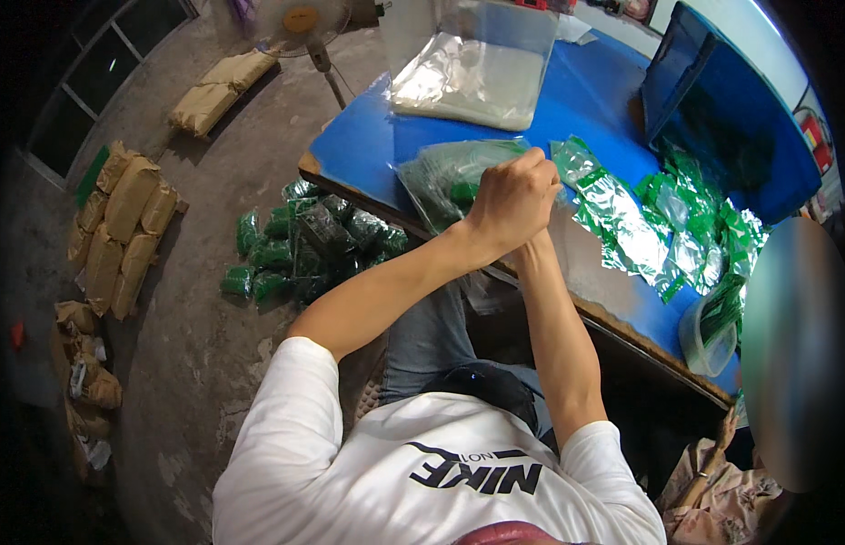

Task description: Packing green plastic sheets or pieces into clear plastic bags in a manufacturing workspace.

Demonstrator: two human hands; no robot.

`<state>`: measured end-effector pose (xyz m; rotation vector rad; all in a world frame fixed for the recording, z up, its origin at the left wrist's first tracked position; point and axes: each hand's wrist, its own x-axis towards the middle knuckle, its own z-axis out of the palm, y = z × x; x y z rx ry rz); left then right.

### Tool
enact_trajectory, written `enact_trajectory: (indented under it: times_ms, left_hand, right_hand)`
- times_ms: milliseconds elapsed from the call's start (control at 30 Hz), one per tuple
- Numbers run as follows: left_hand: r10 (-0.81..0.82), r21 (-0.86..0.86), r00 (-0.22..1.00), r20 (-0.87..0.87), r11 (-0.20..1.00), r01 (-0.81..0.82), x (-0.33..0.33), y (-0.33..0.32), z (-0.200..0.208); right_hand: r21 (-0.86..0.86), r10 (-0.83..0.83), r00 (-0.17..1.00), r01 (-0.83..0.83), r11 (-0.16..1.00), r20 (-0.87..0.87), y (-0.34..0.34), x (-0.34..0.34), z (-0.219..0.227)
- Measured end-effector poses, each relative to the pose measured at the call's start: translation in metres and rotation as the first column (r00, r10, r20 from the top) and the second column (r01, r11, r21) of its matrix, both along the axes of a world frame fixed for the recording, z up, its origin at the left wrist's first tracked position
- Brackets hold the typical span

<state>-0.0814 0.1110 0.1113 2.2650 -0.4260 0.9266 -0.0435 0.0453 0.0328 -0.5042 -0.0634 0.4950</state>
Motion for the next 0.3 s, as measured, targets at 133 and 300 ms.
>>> enact_trajectory:
  times_ms: [133,300]
  left_hand:
    - [-0.236,-0.232,0.956,-0.175,0.954,0.193,0.038,0.04,-0.002]
    - [-0.409,-0.481,0.457,-0.79,0.876,-0.049,0.085,0.199,-0.031]
  right_hand:
    - [0.125,-0.068,0.996,0.075,0.989,-0.062,-0.002,0.001,0.009]
    - [0.301,-0.001,0.998,0.022,0.953,-0.069,0.006,-0.002,-0.007]
